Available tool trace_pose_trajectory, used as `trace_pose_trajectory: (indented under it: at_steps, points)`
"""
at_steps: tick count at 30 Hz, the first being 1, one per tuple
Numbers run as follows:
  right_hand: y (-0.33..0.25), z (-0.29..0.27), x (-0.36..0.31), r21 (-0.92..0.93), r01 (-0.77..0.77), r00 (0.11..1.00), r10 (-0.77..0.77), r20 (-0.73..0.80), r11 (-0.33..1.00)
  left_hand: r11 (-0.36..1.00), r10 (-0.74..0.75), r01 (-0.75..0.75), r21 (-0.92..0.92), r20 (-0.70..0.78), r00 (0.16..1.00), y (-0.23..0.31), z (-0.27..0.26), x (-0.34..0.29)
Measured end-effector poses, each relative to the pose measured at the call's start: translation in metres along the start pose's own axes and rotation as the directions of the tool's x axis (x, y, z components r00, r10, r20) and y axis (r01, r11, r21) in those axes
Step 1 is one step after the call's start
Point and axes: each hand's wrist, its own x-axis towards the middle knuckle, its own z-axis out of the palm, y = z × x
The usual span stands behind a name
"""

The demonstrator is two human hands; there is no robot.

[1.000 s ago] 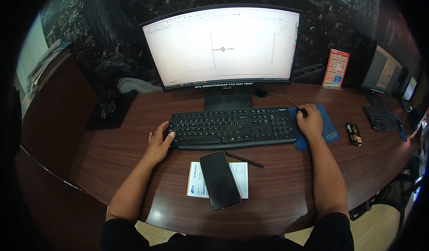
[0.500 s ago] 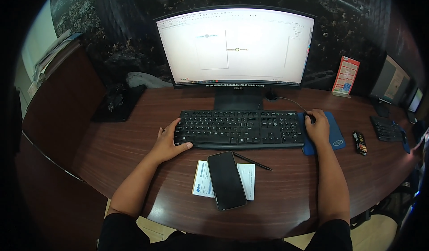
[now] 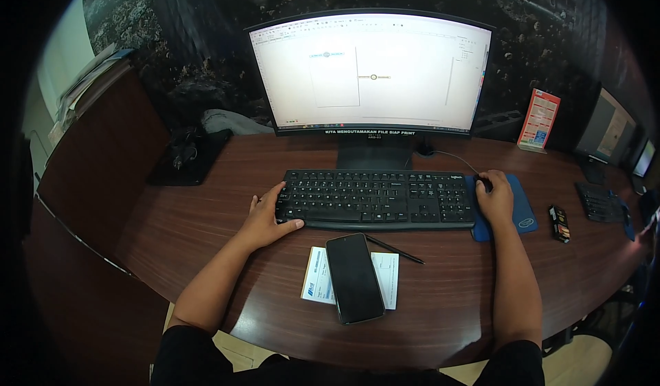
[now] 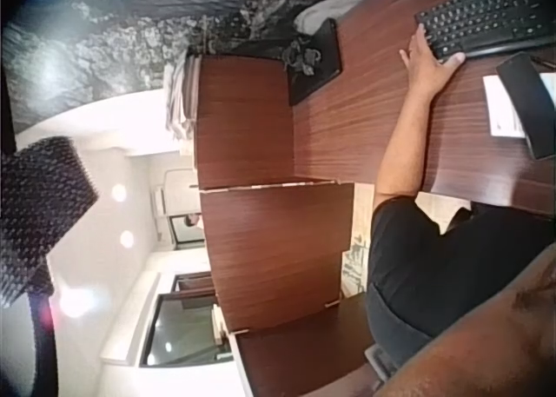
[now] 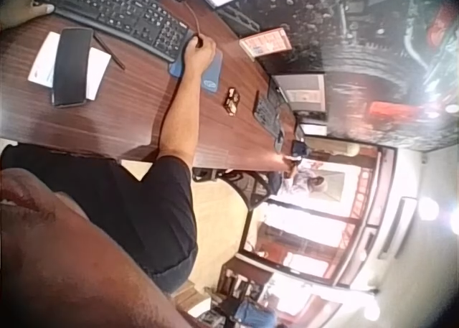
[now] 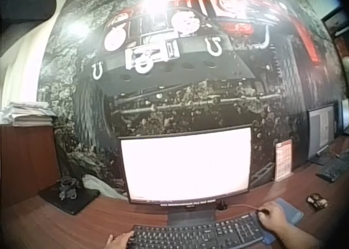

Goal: Creating or modifying a digital graphic design on a computer for printing.

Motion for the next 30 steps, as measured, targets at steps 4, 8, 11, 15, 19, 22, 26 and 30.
trace_pose_trajectory:
  at_steps: [4,8,11,15,19,22,26,30]
  points:
    - [-0.0032,-0.002,0.0002,-0.017,-0.008,0.998,0.007,-0.06,1.0,1.0,0.008,-0.008,-0.005,-0.007,1.0,-0.0005,-0.0006,-0.0003]
    - [-0.0018,-0.0013,-0.0004,-0.045,-0.05,0.998,0.051,0.02,0.998,1.0,0.013,-0.013,-0.003,-0.013,1.0,-0.0006,-0.0005,-0.001]
    - [0.0051,0.0008,-0.0012,-0.022,0.009,1.0,-0.009,-0.001,1.0,1.0,0.013,-0.013,0.004,-0.012,1.0,0.0007,-0.0003,-0.001]
    - [0.0043,0.0018,0.0003,-0.013,0.038,0.999,-0.038,0.004,0.999,1.0,0.012,-0.012,0.011,-0.005,1.0,0.0011,-0.001,-0.0015]
    - [-0.0009,0.0003,0.0006,-0.008,0.025,1.0,-0.025,0.002,1.0,1.0,0.016,-0.016,-0.003,-0.006,1.0,-0.0008,-0.0011,-0.0016]
    - [0.003,0.0016,0.0007,-0.02,0.034,0.999,-0.034,-0.007,0.999,1.0,0.022,-0.022,-0.004,-0.006,1.0,-0.0014,-0.0006,-0.0011]
    - [0.0008,0.0003,0.001,-0.014,0.02,1.0,-0.02,0.007,1.0,1.0,0.029,-0.029,-0.001,-0.001,1.0,-0.0001,-0.001,-0.0008]
    - [0.0042,0.0011,0.0025,-0.005,0.043,0.999,-0.043,0.012,0.999,1.0,0.029,-0.029,-0.001,0.005,1.0,0.0006,-0.0011,0.0006]
